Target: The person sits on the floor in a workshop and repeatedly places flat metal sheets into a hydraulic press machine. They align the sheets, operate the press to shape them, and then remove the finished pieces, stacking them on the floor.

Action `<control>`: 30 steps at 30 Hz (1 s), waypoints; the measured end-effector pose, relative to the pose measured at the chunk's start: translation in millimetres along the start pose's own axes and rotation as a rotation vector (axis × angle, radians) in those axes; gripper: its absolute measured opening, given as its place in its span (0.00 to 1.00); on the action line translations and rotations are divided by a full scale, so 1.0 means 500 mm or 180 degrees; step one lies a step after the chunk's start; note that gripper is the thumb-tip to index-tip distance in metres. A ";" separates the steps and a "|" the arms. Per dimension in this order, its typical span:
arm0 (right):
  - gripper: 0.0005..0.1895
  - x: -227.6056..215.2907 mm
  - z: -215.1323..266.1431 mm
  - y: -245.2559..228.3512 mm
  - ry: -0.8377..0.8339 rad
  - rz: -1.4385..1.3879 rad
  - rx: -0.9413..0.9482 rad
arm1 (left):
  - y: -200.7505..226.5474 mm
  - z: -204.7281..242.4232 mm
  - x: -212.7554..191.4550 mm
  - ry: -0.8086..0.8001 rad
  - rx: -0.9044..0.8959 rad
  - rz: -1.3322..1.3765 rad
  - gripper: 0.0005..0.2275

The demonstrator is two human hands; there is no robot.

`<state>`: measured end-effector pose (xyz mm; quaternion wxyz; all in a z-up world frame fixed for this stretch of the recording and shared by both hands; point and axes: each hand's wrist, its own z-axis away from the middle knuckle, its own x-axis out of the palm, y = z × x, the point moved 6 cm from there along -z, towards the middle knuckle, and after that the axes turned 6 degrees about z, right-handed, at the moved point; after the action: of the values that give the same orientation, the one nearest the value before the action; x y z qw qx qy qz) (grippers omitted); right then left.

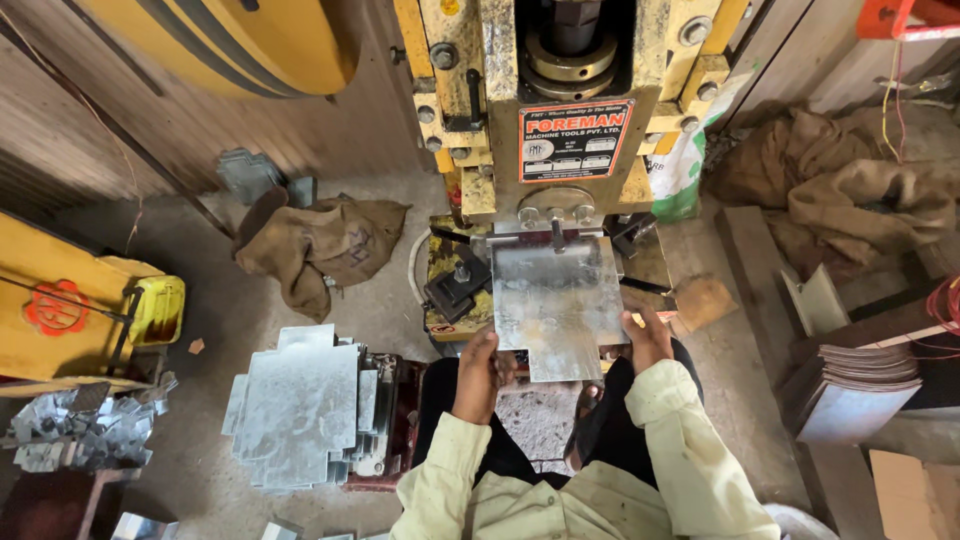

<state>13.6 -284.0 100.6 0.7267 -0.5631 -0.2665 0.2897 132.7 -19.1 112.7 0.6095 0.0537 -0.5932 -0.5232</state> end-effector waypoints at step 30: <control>0.18 0.155 0.290 -0.023 -0.2065 -0.1179 0.1238 | -0.036 0.095 0.173 -0.1379 -0.0611 0.0911 0.31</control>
<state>-35.1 -134.0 148.9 0.7376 -0.2376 -0.5186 0.3613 63.5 -61.4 171.8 0.5385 -0.2018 -0.6589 -0.4849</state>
